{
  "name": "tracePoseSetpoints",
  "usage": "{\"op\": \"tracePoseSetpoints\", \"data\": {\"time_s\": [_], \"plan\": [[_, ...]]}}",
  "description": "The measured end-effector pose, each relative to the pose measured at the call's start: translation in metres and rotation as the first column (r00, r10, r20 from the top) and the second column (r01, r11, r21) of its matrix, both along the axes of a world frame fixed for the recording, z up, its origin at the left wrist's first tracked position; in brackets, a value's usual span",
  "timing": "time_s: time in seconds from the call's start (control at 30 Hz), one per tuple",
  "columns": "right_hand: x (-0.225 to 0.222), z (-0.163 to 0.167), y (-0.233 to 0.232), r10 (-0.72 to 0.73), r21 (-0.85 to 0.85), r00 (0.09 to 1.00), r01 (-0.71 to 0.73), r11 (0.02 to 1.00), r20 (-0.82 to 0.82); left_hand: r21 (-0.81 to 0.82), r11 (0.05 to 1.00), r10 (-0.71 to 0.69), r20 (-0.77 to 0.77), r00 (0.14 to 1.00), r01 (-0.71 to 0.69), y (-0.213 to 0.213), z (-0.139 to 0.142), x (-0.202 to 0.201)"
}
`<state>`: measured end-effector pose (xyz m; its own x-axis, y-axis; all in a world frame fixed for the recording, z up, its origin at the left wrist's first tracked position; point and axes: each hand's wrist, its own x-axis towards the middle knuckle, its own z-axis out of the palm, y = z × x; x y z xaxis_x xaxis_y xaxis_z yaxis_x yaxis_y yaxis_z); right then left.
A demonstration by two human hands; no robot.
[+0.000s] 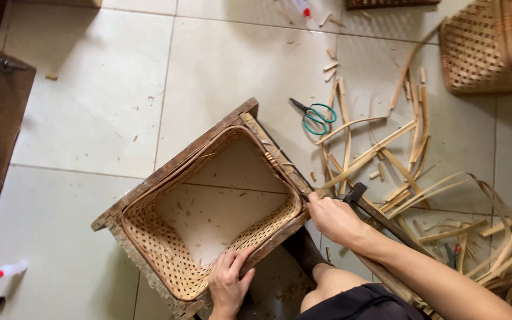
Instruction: The person sits on the floor fitting a woven bamboo panel into a wooden basket frame, pressing and shaping it against the sides. They trim excess bamboo with scissors, tap strips into place with a hammer, and weave thin bamboo strips across the basket rim.
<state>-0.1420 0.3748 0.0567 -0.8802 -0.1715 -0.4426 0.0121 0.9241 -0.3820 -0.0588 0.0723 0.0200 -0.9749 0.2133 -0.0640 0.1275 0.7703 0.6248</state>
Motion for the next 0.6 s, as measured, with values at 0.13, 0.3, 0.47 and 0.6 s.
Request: {"op": "tracePoseSetpoints", "data": {"time_s": [0.13, 0.3, 0.47, 0.6], "plan": [[-0.007, -0.003, 0.004, -0.023, 0.032, 0.999, 0.022, 0.999, 0.026, 0.027, 1.0, 0.001, 0.011, 1.0, -0.001, 0.0, 0.007, -0.008], [-0.018, -0.006, 0.004, 0.033, 0.057, 0.998, -0.031, 0.998, -0.047, 0.073, 0.997, -0.023, -0.011, 1.0, 0.024, -0.003, 0.013, -0.016], [-0.039, 0.006, 0.018, -0.144, -0.16, 0.877, 0.241, 0.957, 0.458, 0.106, 0.994, -0.027, -0.031, 0.999, 0.03, -0.006, 0.016, -0.021], [-0.054, 0.013, 0.026, -0.131, -0.258, 0.799, 0.338, 0.905, 0.587, 0.111, 0.993, -0.027, -0.017, 0.999, 0.028, -0.007, 0.018, -0.022]]}}
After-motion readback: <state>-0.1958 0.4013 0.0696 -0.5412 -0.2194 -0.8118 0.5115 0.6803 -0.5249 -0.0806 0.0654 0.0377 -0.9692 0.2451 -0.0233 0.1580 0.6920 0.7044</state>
